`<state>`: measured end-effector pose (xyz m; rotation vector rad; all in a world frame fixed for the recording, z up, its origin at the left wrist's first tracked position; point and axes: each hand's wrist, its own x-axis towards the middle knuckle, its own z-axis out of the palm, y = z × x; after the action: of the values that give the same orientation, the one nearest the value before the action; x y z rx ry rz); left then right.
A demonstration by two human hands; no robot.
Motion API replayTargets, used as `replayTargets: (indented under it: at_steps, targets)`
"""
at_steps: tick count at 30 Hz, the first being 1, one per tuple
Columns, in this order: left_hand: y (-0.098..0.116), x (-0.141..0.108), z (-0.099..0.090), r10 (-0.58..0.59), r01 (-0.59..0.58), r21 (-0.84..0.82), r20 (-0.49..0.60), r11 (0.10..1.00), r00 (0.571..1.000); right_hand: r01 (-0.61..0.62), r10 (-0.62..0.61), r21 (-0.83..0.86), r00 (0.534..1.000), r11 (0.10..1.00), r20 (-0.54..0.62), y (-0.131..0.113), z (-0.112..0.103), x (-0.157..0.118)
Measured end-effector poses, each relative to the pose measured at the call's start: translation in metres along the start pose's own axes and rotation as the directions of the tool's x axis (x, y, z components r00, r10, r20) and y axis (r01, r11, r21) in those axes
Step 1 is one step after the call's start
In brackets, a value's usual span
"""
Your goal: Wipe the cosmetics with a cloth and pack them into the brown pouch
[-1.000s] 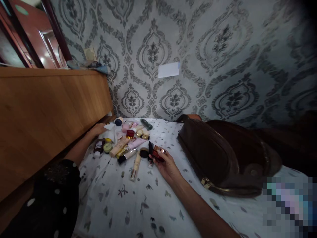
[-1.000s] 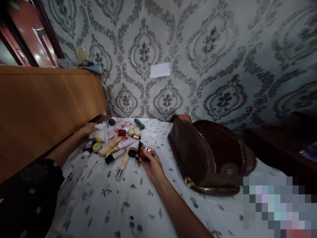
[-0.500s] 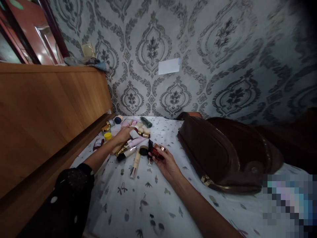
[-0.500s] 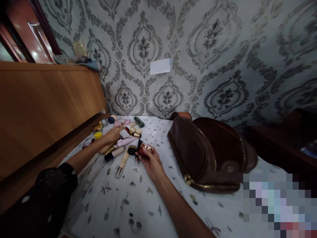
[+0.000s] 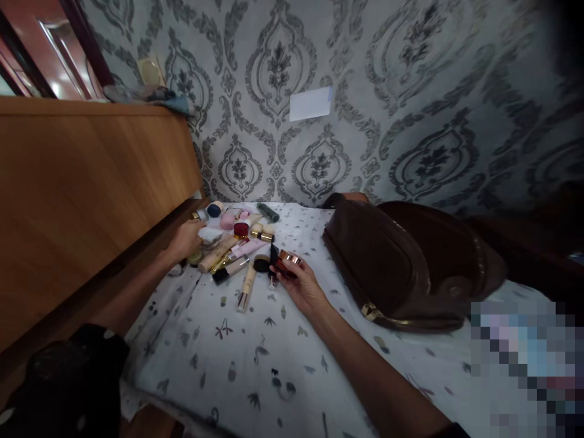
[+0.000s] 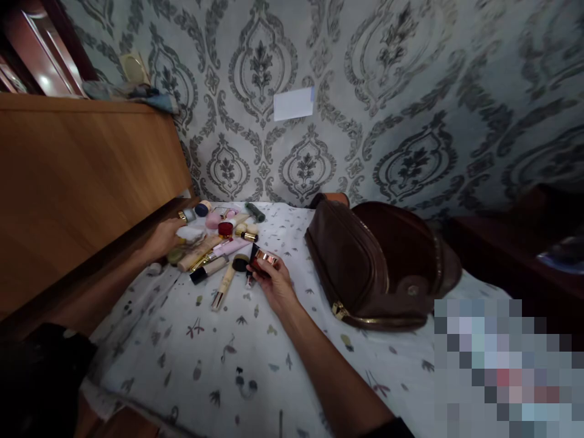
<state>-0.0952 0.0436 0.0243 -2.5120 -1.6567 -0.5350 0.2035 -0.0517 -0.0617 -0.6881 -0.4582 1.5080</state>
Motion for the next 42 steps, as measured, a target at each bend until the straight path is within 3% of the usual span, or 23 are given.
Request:
replayTargets:
  at_steps: [5,7,10,13,17,20,22,25,26,31,36,39,42]
  targets:
    - [0.062,-0.039,0.022,0.235,-0.233,-0.091,0.013,0.968,0.972,0.031,-0.03,0.005,0.999,1.0,-0.04,0.0,-0.002,0.001]
    - [0.088,-0.06,0.036,0.431,-0.427,-0.106,0.01,0.898,0.902,0.055,-0.055,0.011,0.997,0.998,-0.048,0.0,-0.003,0.002]
    - [0.114,-0.081,0.053,0.584,-0.58,-0.08,0.038,0.811,0.811,0.083,-0.082,0.018,0.996,0.996,-0.042,0.0,-0.004,0.003]
    - [0.122,-0.08,0.066,0.599,-0.601,-0.008,0.101,0.799,0.795,0.093,-0.091,0.025,0.995,0.995,-0.043,0.0,-0.003,0.002]
    - [0.121,-0.059,0.073,0.507,-0.516,0.067,0.115,0.854,0.854,0.106,-0.105,0.028,0.993,0.994,-0.049,0.0,-0.002,0.0]
    - [0.126,-0.055,0.071,0.491,-0.495,0.054,0.083,0.867,0.867,0.121,-0.12,0.023,0.991,0.992,-0.06,0.0,-0.002,-0.001]
    - [0.135,-0.059,0.07,0.553,-0.555,0.035,0.059,0.831,0.831,0.136,-0.134,0.017,0.989,0.991,-0.065,0.0,-0.002,0.0]
    - [0.151,-0.064,0.072,0.69,-0.691,0.009,0.052,0.722,0.722,0.164,-0.161,0.023,0.982,0.986,-0.095,0.001,-0.002,0.001]
    - [0.154,-0.064,0.073,0.695,-0.697,0.007,0.063,0.717,0.716,0.175,-0.171,0.031,0.979,0.984,-0.109,0.001,-0.002,0.001]
    - [0.143,-0.049,0.07,0.479,-0.481,0.041,0.048,0.876,0.876,0.19,-0.183,0.043,0.975,0.981,-0.129,0.001,-0.002,0.0]
    - [0.127,-0.049,0.05,0.379,-0.381,-0.036,-0.047,0.924,0.924,0.194,-0.196,-0.03,0.978,0.981,-0.074,0.003,0.0,0.0]
    - [0.124,-0.051,0.036,0.213,-0.266,-0.297,-0.199,0.917,0.957,0.227,-0.236,-0.14,0.97,0.964,-0.051,0.007,0.002,-0.002]
    - [0.12,-0.049,0.022,0.011,-0.17,-0.543,-0.283,0.822,0.959,0.257,-0.28,-0.296,0.959,0.92,-0.037,0.009,0.004,-0.008]
